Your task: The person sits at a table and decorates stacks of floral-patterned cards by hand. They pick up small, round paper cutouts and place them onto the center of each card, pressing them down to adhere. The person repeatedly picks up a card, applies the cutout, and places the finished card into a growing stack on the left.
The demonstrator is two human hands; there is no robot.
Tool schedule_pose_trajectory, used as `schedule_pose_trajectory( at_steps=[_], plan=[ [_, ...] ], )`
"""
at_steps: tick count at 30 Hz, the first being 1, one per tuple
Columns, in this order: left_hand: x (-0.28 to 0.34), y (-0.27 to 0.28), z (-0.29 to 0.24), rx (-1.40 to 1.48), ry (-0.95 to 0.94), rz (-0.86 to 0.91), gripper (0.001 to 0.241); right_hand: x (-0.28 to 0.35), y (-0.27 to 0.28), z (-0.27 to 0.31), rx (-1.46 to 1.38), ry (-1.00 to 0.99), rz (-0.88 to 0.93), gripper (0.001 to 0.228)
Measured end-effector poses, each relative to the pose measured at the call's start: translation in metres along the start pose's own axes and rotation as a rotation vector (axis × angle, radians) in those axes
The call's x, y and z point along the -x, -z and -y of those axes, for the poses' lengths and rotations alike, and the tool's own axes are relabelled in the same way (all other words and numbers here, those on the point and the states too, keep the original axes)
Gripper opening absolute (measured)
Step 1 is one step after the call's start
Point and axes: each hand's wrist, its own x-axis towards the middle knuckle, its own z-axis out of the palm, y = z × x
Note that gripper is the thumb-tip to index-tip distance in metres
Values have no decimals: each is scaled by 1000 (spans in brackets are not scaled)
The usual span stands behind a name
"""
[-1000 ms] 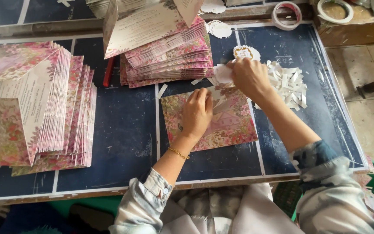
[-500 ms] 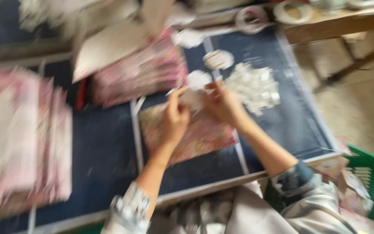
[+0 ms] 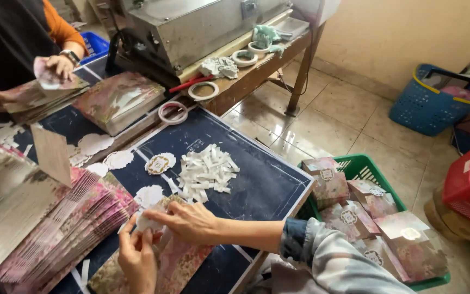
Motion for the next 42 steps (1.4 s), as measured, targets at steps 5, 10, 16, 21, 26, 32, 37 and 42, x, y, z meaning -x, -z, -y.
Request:
schedule_pose_trajectory(
  at_steps=[5, 10, 16, 21, 26, 32, 37, 42],
  plan=[
    [6, 0, -25, -90, 73, 38, 44, -5, 19, -24, -62, -74, -389, 53],
    [7, 0, -31, -62, 71, 31, 47, 0, 64, -36, -111, -343, -31, 39],
    [10, 0, -46, 7, 177, -3, 51, -11, 30, -25, -122, 102, -176, 30],
    [10, 5, -47, -15, 246, -22, 57, -28, -4, -11, -21, 490, -243, 30],
    [13, 8, -53, 66, 296, -42, 42, -31, -12, -7, -30, 363, -277, 13],
    [11, 6, -64, 176, 213, -88, 34, -6, 11, -10, -1491, -366, 128, 13],
    [12, 7, -58, 36, 114, -51, 33, -2, -18, -15, -1461, -497, 151, 24],
    [27, 20, 0, -561, -501, 20, 48, -7, -30, -19, -1336, -456, 122, 32]
  ],
)
